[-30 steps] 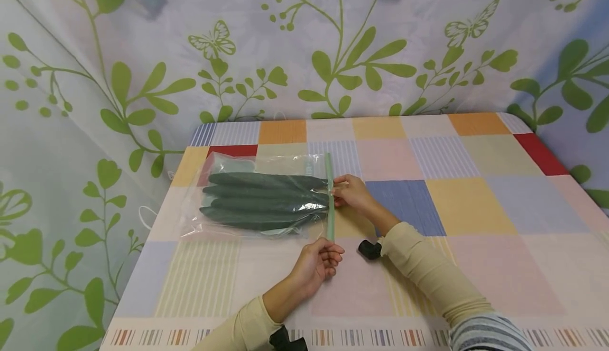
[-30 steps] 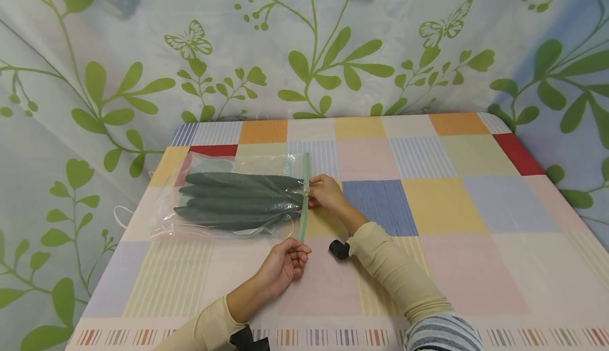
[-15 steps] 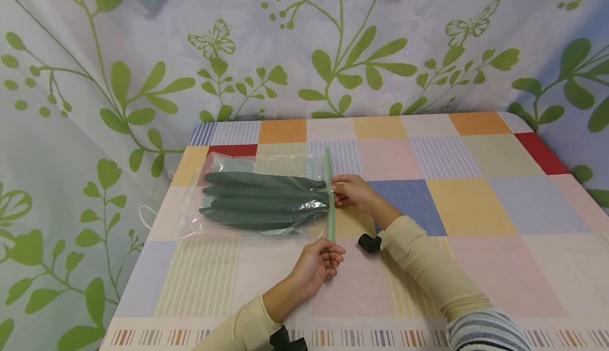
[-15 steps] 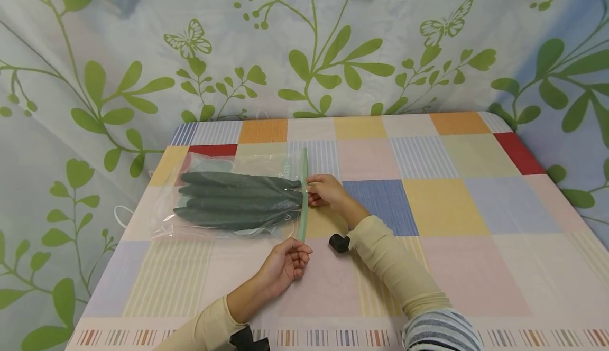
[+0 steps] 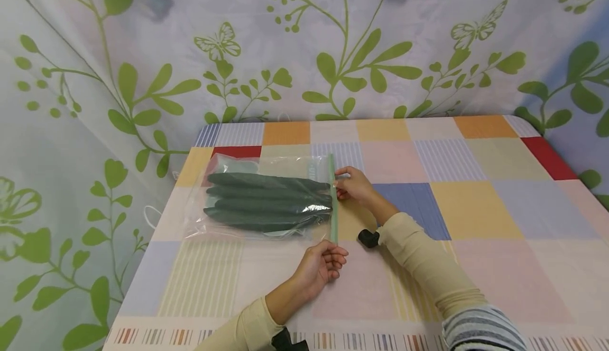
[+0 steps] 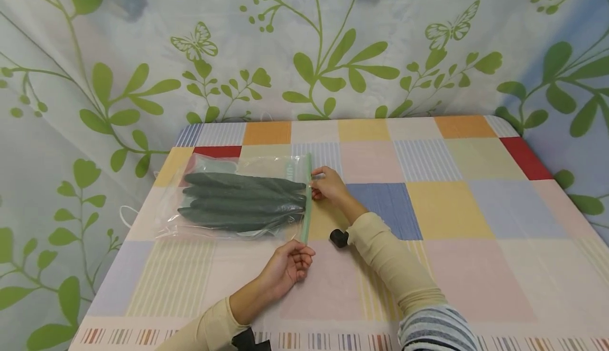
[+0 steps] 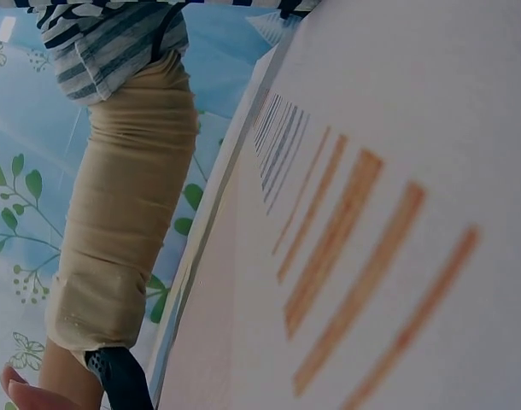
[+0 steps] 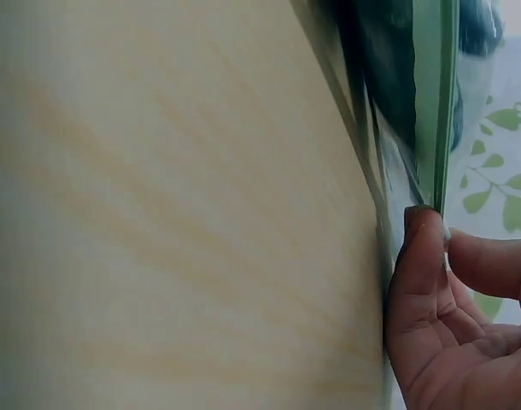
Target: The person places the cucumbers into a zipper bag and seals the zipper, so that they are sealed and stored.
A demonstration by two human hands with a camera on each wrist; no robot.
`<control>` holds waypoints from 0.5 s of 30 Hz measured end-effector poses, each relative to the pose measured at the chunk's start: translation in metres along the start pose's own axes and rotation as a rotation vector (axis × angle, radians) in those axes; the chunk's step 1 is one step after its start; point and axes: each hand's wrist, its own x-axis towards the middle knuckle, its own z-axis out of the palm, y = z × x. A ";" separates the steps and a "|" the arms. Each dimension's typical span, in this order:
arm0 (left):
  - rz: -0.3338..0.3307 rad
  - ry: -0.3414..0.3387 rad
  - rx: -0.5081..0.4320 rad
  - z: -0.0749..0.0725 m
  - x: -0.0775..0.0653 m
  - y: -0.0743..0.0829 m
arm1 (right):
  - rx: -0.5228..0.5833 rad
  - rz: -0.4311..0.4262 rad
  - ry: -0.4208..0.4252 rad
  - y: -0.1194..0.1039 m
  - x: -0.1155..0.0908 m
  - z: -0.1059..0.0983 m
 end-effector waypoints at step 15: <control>-0.008 0.024 0.008 -0.001 0.000 0.000 | -0.093 -0.014 0.024 -0.015 0.037 -0.009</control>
